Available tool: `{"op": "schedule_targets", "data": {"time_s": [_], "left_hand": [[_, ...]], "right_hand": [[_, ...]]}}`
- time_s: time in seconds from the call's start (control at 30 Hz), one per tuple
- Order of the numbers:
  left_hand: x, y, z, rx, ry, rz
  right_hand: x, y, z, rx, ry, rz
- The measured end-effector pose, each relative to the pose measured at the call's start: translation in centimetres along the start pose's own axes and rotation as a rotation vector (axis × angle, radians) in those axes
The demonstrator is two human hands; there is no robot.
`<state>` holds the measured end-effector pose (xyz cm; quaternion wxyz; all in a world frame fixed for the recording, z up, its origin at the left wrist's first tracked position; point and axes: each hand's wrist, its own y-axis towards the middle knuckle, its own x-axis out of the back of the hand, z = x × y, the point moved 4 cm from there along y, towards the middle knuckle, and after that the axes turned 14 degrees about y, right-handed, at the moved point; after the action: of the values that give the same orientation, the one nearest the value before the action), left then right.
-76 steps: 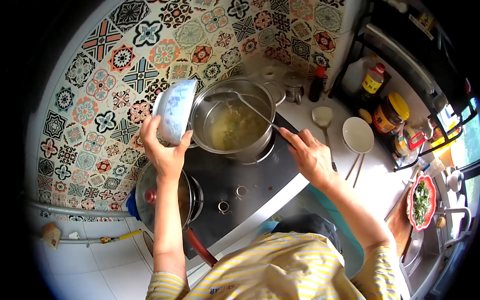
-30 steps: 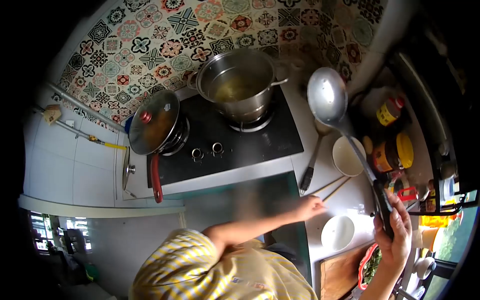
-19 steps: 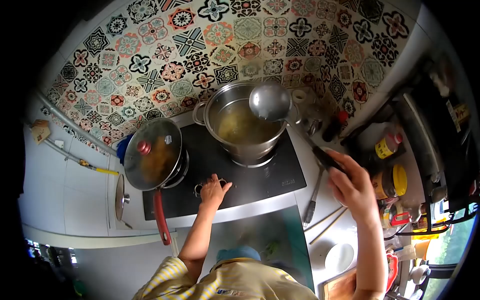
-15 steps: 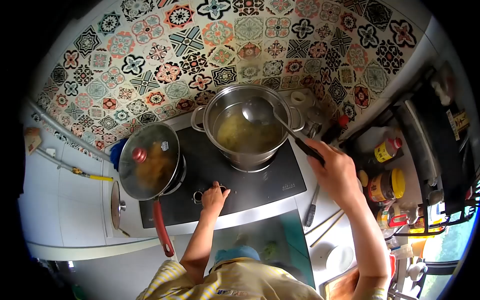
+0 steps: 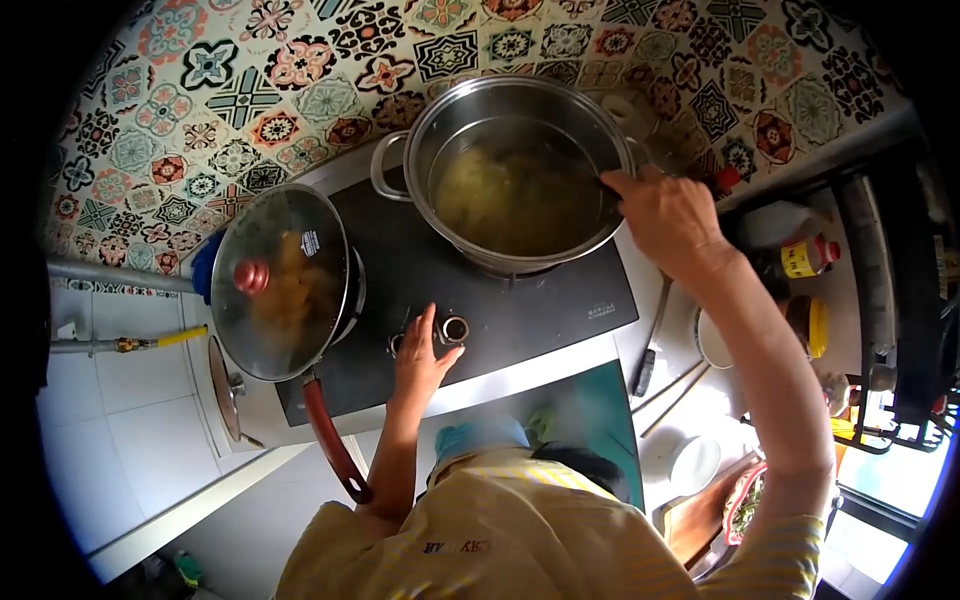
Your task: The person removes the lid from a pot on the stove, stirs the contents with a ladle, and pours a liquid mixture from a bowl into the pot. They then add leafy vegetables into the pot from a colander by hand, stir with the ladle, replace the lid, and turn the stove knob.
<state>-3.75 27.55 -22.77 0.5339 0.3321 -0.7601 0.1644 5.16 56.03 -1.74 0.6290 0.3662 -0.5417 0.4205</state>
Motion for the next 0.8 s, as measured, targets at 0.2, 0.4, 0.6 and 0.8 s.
{"op": "schedule_targets", "data": {"time_s": [0.2, 0.4, 0.6, 0.8], "left_hand": [[0.9, -4.6, 2.0, 0.106, -0.243, 0.083], [0.8, -8.0, 3.1, 0.088, -0.23, 0.124], [1.2, -11.3, 6.3, 0.269, -0.248, 0.154], [-1.3, -19.3, 12.0, 0.758, -0.454, 0.357]], "right_hand": [[2.1, 2.2, 0.3, -0.102, 0.239, 0.158], [1.6, 3.8, -1.3, -0.531, 0.832, 0.529], [-0.3, 4.0, -1.0, -0.222, 0.572, 0.144], [3.5, 1.6, 1.3, -0.134, 0.324, 0.21]]}}
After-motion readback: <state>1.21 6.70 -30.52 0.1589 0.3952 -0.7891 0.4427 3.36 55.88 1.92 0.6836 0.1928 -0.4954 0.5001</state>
